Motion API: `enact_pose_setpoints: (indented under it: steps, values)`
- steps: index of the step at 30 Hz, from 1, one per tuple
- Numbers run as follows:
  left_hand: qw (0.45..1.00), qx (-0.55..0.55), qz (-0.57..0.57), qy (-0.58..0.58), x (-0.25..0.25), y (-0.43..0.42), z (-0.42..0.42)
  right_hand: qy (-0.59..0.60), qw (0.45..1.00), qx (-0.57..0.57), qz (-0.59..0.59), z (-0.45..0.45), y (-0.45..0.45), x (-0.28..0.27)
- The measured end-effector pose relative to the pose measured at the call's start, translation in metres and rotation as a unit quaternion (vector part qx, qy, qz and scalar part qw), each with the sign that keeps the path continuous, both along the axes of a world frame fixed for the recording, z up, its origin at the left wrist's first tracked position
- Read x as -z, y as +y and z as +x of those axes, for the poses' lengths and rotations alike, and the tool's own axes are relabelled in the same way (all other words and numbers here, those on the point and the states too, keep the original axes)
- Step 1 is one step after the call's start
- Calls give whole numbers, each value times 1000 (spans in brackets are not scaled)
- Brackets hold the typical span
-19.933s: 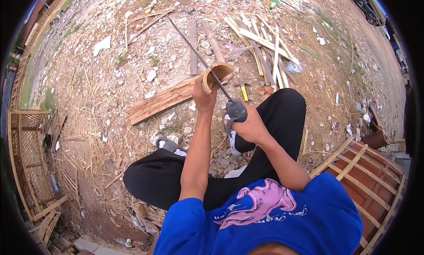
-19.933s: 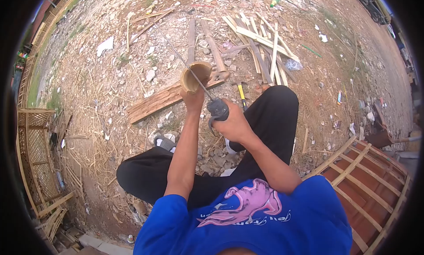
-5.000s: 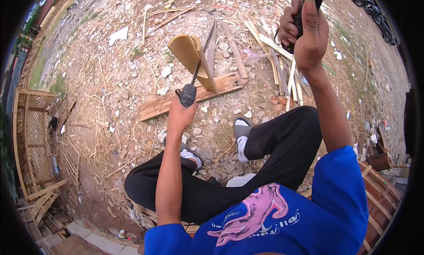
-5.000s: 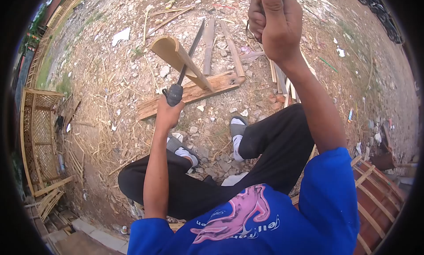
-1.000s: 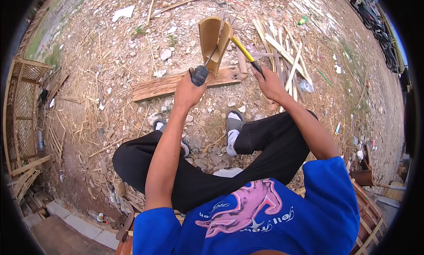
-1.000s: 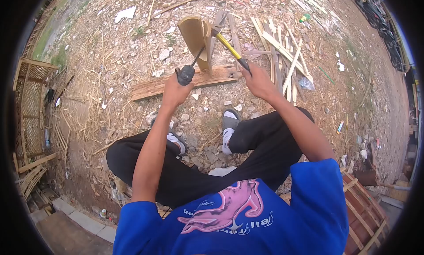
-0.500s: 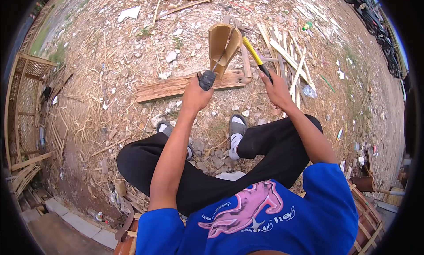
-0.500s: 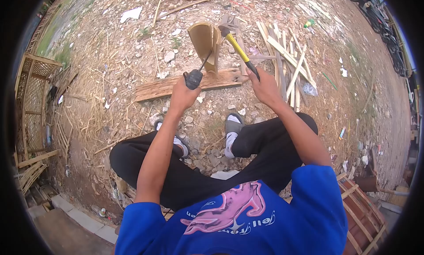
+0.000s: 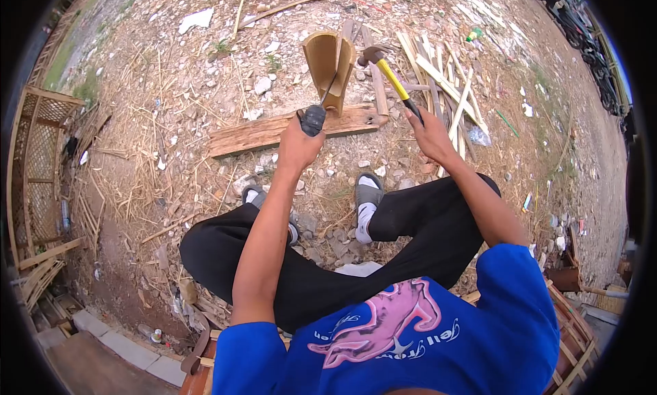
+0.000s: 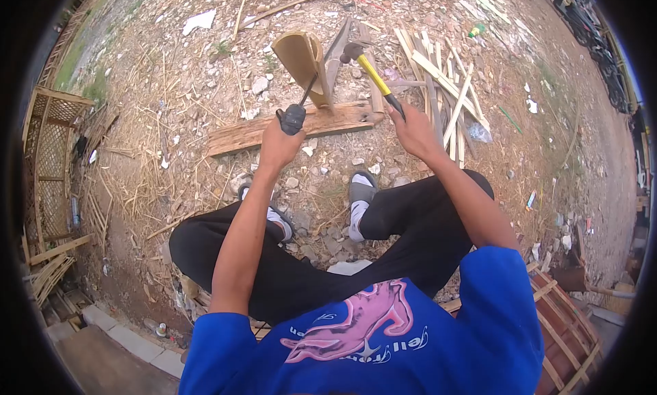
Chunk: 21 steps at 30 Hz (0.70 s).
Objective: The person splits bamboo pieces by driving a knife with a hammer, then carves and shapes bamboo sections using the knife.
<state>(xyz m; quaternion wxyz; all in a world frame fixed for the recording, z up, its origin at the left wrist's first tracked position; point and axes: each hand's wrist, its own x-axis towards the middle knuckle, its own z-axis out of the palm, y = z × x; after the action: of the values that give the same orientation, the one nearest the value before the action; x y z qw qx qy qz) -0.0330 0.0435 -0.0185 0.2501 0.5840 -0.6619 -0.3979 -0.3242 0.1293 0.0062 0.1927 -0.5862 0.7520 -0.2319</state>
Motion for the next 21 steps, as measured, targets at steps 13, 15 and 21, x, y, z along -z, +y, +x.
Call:
enact_pose_setpoints:
  steps: [13, 15, 21]
  values:
    - [996, 55, -33, -55, 13, 11, -13, -12, 1000, 6, -11, 20, 8, -4]
    - [997, 56, -29, -54, 4, 12, -10, -35, 998, 23, -55, 21, 0, -34]
    - [997, 50, -28, -45, 17, 5, -7, -377, 883, 3, -279, 29, -7, -99]
